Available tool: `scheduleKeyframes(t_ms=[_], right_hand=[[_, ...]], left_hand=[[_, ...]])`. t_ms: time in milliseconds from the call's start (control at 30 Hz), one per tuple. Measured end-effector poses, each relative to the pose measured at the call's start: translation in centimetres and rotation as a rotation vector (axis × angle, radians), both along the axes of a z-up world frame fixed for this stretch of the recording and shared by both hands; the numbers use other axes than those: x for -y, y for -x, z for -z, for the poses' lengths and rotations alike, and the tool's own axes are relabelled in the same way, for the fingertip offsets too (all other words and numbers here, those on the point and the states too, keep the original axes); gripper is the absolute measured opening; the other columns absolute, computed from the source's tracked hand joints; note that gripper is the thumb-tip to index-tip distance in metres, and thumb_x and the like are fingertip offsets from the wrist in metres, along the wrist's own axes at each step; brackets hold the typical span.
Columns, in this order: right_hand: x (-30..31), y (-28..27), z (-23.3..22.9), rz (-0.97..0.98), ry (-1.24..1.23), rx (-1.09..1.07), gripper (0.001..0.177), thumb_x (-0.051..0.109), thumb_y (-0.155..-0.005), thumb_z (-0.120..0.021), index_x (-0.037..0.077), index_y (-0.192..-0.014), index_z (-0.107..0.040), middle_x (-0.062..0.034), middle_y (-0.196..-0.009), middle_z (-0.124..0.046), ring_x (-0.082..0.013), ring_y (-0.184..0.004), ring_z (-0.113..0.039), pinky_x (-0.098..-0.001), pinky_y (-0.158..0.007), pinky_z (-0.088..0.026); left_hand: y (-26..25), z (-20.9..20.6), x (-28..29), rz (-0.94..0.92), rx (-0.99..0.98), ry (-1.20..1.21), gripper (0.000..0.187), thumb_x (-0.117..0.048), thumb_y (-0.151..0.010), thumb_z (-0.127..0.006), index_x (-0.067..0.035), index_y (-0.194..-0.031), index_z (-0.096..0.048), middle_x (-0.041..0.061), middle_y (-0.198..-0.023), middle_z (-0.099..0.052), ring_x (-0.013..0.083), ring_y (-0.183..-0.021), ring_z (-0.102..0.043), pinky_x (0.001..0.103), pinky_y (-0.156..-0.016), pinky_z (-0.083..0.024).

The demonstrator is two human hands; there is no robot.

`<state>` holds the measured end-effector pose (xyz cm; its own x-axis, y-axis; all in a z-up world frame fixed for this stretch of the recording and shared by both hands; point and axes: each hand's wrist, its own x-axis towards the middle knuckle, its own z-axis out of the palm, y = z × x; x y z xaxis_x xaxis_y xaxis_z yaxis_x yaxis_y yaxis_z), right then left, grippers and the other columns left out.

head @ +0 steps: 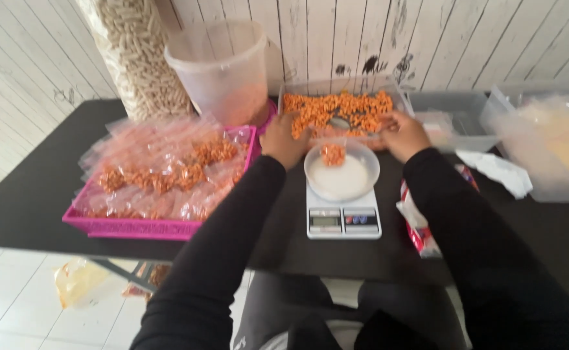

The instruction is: Filling small plastic bags with snacks using a spoon and weighing them on a digital scale for portion control.

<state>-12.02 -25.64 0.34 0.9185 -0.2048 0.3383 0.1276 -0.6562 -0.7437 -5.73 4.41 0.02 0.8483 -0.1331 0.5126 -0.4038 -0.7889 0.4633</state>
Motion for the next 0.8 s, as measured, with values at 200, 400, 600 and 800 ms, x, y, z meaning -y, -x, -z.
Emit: scheduleKeyframes(t_ms=[200, 400, 600, 800], right_hand=[[-0.4, 3.1, -1.9, 0.005, -0.01, -0.022, 0.035, 0.014, -0.082, -0.062, 0.017, -0.116, -0.072, -0.0024, -0.096, -0.071, -0.015, -0.073, -0.072, -0.0299, -0.072, -0.057], [-1.9, 3.7, -2.2, -0.026, -0.048, -0.08, 0.036, 0.02, -0.082, -0.062, 0.017, -0.116, -0.071, -0.0008, -0.084, -0.071, -0.0154, -0.075, -0.072, -0.0315, -0.08, -0.053], [-3.8, 0.1, 0.7, -0.103, -0.127, -0.043, 0.036, 0.023, -0.087, -0.067, 0.009, -0.119, -0.072, -0.0146, -0.096, -0.074, -0.0276, -0.093, -0.07, -0.0381, -0.087, -0.05], [-1.8, -7.4, 6.2, -0.008, 0.087, -0.13, 0.043, 0.036, -0.08, -0.072, 0.017, -0.119, -0.072, -0.0067, -0.111, -0.073, -0.0264, -0.112, -0.066, -0.0387, -0.098, -0.049]], left_hand=[[2.4, -1.7, -2.3, 0.003, -0.162, 0.022, 0.053, -0.065, -0.089, -0.059, -0.034, -0.132, -0.056, 0.0, -0.129, -0.057, 0.0293, -0.123, -0.06, 0.05, -0.1, -0.047], [0.3, 1.5, -1.7, -0.038, -0.07, 0.007, 0.054, -0.063, -0.082, -0.064, -0.035, -0.129, -0.06, -0.001, -0.12, -0.062, 0.0272, -0.116, -0.065, 0.05, -0.096, -0.05], [2.0, 2.1, -0.8, -0.021, 0.063, -0.021, 0.051, -0.053, -0.077, -0.064, -0.029, -0.122, -0.065, 0.003, -0.112, -0.067, 0.0306, -0.106, -0.07, 0.051, -0.088, -0.051], [-1.0, 3.6, 1.0, 0.061, -0.216, -0.056, 0.054, -0.055, -0.079, -0.06, -0.035, -0.129, -0.062, -0.002, -0.124, -0.064, 0.0261, -0.118, -0.064, 0.049, -0.089, -0.051]])
